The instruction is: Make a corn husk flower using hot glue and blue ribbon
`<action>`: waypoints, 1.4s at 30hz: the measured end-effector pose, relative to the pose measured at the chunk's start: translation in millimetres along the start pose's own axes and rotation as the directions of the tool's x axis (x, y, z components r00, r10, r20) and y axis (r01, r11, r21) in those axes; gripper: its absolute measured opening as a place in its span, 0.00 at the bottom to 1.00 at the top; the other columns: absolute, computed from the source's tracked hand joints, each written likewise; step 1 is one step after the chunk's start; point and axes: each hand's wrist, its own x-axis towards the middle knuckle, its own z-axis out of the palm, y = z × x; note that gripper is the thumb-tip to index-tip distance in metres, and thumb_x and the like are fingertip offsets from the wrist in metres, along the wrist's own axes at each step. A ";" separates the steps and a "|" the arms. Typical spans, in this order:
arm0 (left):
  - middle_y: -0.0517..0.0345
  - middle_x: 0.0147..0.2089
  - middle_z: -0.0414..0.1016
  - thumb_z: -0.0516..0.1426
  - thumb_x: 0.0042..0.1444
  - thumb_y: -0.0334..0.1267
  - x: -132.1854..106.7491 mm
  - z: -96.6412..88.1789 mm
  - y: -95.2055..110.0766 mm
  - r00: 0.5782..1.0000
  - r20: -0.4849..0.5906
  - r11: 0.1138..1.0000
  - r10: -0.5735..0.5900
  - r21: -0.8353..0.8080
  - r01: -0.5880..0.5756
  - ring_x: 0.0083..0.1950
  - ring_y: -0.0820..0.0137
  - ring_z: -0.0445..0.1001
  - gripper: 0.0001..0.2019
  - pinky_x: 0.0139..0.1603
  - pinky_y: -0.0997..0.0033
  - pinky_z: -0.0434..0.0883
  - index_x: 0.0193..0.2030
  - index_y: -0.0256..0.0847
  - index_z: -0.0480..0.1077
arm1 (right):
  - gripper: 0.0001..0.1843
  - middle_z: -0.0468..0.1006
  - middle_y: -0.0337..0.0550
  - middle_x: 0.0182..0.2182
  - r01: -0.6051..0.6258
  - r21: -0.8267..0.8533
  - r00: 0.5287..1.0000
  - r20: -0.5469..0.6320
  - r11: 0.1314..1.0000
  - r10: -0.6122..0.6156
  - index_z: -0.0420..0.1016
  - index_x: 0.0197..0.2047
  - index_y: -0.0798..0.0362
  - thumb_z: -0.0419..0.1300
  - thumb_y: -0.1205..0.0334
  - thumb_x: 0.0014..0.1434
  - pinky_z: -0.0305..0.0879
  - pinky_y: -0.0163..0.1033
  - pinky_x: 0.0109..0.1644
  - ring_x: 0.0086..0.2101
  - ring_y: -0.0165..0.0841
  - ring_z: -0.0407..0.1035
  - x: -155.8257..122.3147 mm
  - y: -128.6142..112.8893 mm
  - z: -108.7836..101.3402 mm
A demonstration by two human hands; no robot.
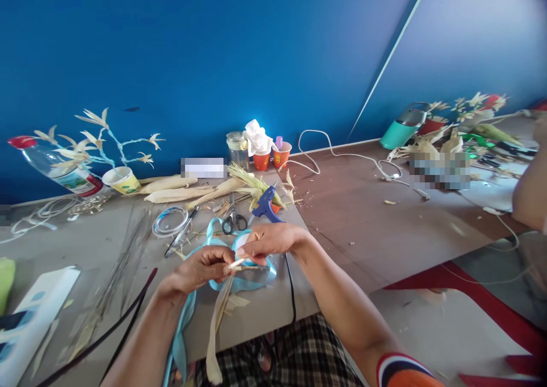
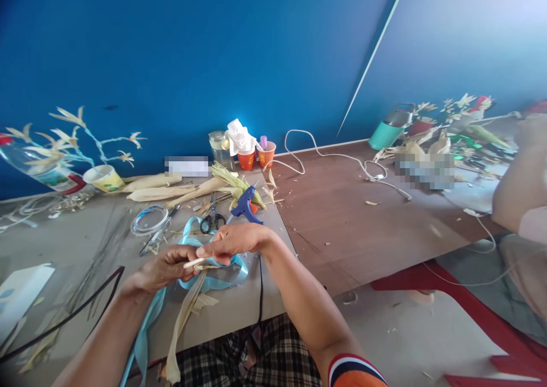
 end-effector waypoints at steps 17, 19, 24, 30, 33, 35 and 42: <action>0.63 0.19 0.64 0.65 0.44 0.41 0.8 -5.6 1.3 0.982 -0.183 0.924 -0.036 -0.380 -0.037 0.15 0.84 0.51 0.11 0.18 0.81 0.52 0.26 0.35 0.71 | 0.31 0.57 0.33 0.18 0.285 0.320 0.878 -0.465 0.904 -0.112 0.75 0.32 0.60 0.47 0.39 0.58 0.47 0.33 0.26 0.21 0.24 0.50 -2.1 9.4 -7.1; 0.63 0.20 0.65 0.65 0.45 0.39 4.4 -5.3 2.2 0.969 -0.246 0.905 -0.017 -0.417 -0.090 0.15 0.86 0.49 0.10 0.17 0.82 0.52 0.27 0.34 0.70 | 0.28 0.59 0.34 0.20 0.292 0.316 0.846 -0.526 0.903 -0.090 0.76 0.34 0.60 0.50 0.42 0.58 0.48 0.33 0.27 0.22 0.24 0.52 7.3 9.0 -2.3; 0.63 0.23 0.68 0.63 0.47 0.34 10.0 -6.7 6.3 0.881 -0.472 0.852 0.029 -0.449 -0.269 0.15 0.86 0.52 0.07 0.18 0.82 0.56 0.28 0.35 0.69 | 0.18 0.61 0.35 0.21 0.310 0.271 0.709 -0.704 0.911 -0.032 0.74 0.37 0.60 0.53 0.53 0.58 0.50 0.32 0.26 0.22 0.23 0.54 19.3 9.4 3.0; 0.62 0.25 0.70 0.65 0.44 0.30 9.0 -5.9 12.9 0.826 -0.559 0.813 0.077 -0.444 -0.376 0.18 0.83 0.59 0.07 0.19 0.81 0.59 0.29 0.37 0.70 | 0.18 0.65 0.35 0.21 0.311 0.151 0.669 -0.736 0.938 -0.103 0.72 0.44 0.59 0.50 0.56 0.60 0.55 0.31 0.25 0.20 0.23 0.57 22.6 8.7 9.4; 0.62 0.25 0.69 0.64 0.45 0.31 7.8 -6.1 14.3 0.845 -0.529 0.828 0.073 -0.440 -0.348 0.18 0.83 0.60 0.07 0.20 0.80 0.60 0.29 0.37 0.70 | 0.19 0.67 0.35 0.21 0.341 0.121 0.711 -0.682 0.932 -0.171 0.68 0.50 0.59 0.49 0.56 0.62 0.57 0.31 0.25 0.19 0.23 0.58 24.1 5.8 16.4; 0.62 0.25 0.70 0.64 0.46 0.32 7.5 -7.0 14.3 0.841 -0.537 0.841 0.065 -0.424 -0.336 0.18 0.82 0.61 0.06 0.21 0.80 0.61 0.29 0.36 0.70 | 0.16 0.68 0.36 0.22 0.368 0.131 0.739 -0.641 0.921 -0.205 0.67 0.48 0.58 0.50 0.58 0.61 0.59 0.32 0.27 0.21 0.24 0.60 24.9 3.4 20.4; 0.62 0.23 0.69 0.64 0.47 0.34 9.5 -6.3 13.2 0.797 -0.599 0.872 0.076 -0.348 -0.344 0.18 0.83 0.60 0.07 0.21 0.80 0.60 0.28 0.36 0.70 | 0.10 0.66 0.36 0.25 0.408 0.187 0.738 -0.644 0.893 -0.203 0.68 0.38 0.57 0.54 0.59 0.58 0.56 0.30 0.25 0.21 0.22 0.57 26.7 1.0 22.9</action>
